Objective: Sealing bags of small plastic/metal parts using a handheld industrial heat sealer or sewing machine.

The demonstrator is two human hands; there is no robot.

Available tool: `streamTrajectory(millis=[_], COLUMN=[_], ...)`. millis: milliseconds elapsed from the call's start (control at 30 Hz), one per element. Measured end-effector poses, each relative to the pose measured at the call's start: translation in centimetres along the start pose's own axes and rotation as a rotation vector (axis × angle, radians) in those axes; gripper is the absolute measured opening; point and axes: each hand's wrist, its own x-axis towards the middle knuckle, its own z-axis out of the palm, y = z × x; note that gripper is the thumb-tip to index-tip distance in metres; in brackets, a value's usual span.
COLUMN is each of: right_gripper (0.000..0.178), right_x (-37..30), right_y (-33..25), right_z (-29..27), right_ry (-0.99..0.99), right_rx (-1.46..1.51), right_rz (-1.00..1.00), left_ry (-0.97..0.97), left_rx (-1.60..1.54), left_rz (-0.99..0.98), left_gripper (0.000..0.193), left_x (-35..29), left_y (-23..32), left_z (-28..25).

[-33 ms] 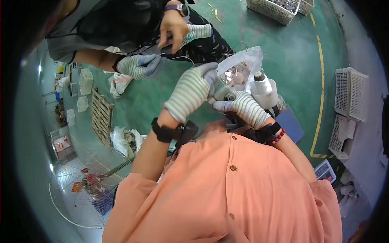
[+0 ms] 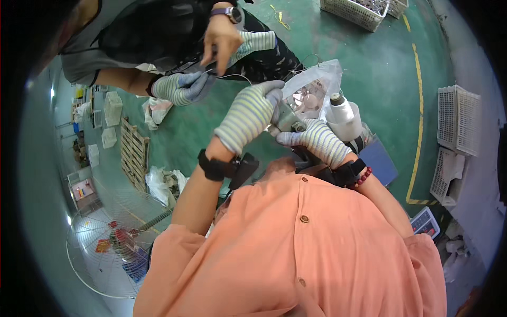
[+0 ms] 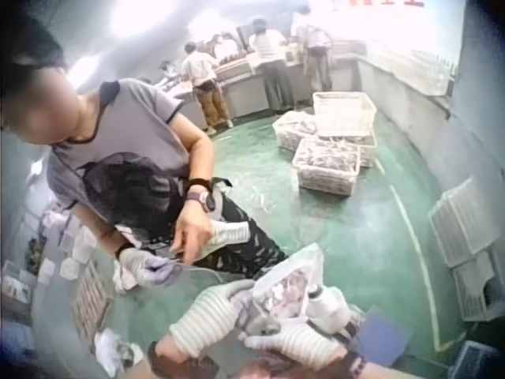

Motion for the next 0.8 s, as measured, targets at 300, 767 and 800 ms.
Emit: streamTrajectory(millis=[300, 767, 800], right_gripper=[0.059, 0.054, 0.056], right_x=[0.1, 1.2, 0.3], right_y=[0.8, 2.4, 1.0], right_z=[-0.7, -1.1, -1.5], right_ry=[0.009, 0.078, -0.005], right_rx=[0.052, -0.165, -0.182], right_rz=[-0.034, -0.223, -0.213], left_ry=[-0.232, 0.003, -0.061], left_rx=[0.095, 0.748, 0.873], left_rz=[-0.138, 0.57, 0.526], left_gripper=[0.032, 0.031, 0.035], left_x=[2.9, 1.6, 2.2], left_y=[2.8, 7.3, 7.0], left_z=[0.9, 4.9, 5.6])
